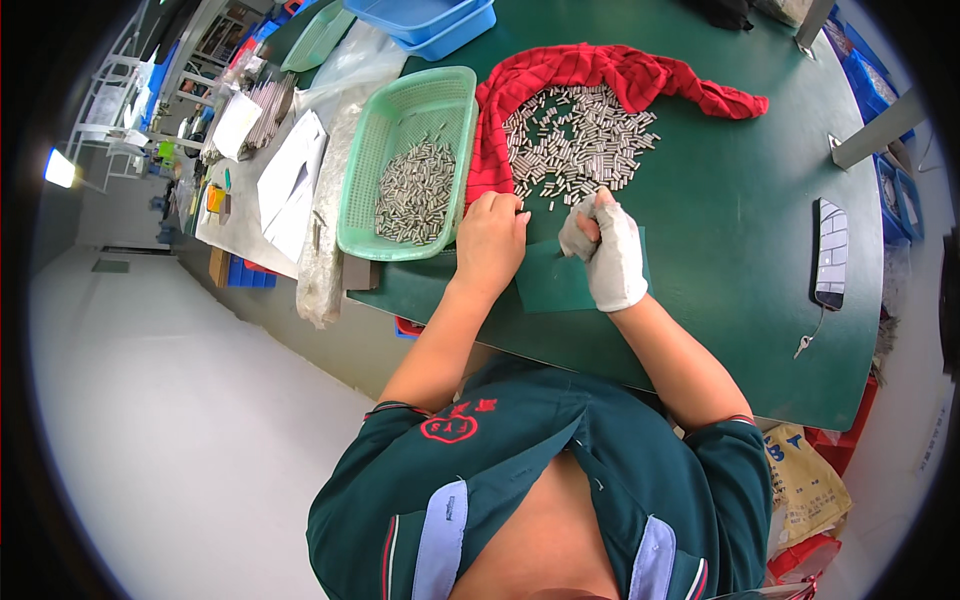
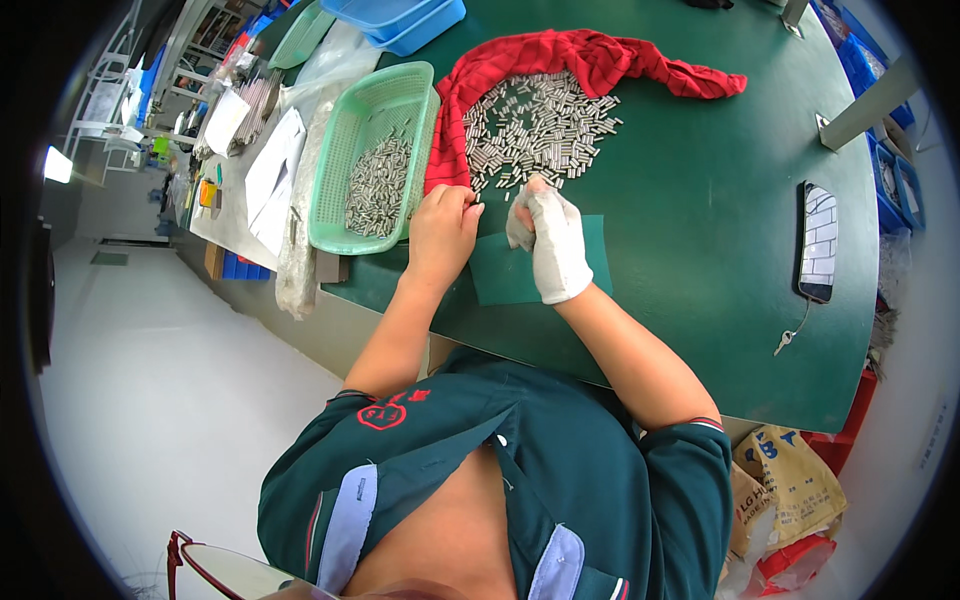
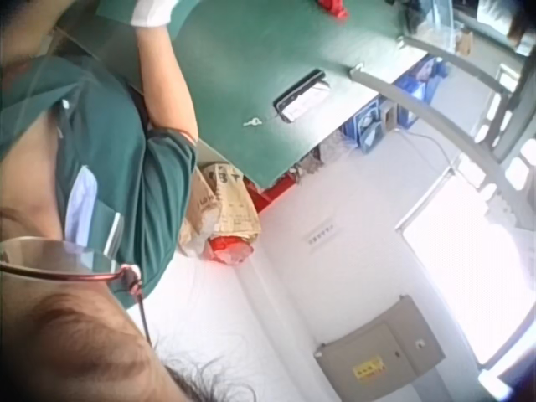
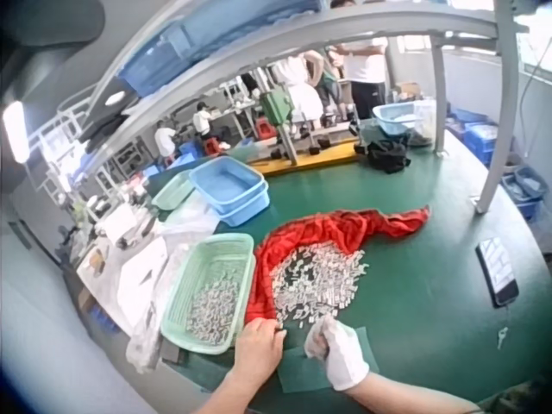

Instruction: The person sorts small metal pins by hand, placing them into a sorting tray from a plastic basket.

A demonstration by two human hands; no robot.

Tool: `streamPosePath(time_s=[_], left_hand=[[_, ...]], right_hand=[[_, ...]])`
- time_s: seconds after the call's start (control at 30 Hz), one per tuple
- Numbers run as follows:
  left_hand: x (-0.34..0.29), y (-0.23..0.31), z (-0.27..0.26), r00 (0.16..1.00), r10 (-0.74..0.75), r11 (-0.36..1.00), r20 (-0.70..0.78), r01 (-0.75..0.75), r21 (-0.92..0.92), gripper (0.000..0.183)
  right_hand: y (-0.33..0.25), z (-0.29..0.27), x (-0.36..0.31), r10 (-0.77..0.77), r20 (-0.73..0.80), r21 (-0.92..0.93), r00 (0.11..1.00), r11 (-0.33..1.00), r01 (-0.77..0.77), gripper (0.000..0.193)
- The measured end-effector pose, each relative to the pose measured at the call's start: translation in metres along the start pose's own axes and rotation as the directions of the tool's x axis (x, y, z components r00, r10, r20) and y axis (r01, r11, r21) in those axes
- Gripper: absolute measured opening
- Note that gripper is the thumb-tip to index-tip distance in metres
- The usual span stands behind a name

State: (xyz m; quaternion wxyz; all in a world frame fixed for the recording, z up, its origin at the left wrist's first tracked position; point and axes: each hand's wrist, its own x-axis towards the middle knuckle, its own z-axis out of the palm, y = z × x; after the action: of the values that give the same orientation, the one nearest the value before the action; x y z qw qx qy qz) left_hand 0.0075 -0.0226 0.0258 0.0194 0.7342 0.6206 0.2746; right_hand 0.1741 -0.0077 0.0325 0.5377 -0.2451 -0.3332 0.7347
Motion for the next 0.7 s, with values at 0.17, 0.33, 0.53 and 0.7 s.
streamPosePath(time_s=[0.17, 0.33, 0.53, 0.7], left_hand=[[0.003, -0.01, 0.014, 0.999, 0.018, 0.994, -0.042, -0.013, 0.108, 0.014], [0.004, -0.013, 0.018, 1.0, 0.011, 0.99, -0.011, -0.01, 0.139, 0.015], [-0.002, -0.008, -0.001, 0.993, -0.099, 0.894, 0.07, 0.119, -0.432, 0.008], [-0.011, -0.011, -0.004, 0.967, -0.119, 0.563, 0.224, 0.251, -0.787, 0.007]], right_hand=[[-0.003, 0.006, -0.002, 0.02, -0.037, -0.061, 0.999, 0.998, -0.022, 0.048], [0.0, 0.002, -0.002, -0.007, -0.001, -0.049, 1.0, 0.999, 0.007, 0.043], [0.0, -0.004, 0.001, 0.031, 0.003, 0.02, 1.0, 0.999, -0.031, 0.043], [-0.004, 0.001, -0.002, 0.012, 0.042, -0.003, 0.999, 1.0, -0.012, 0.044]])
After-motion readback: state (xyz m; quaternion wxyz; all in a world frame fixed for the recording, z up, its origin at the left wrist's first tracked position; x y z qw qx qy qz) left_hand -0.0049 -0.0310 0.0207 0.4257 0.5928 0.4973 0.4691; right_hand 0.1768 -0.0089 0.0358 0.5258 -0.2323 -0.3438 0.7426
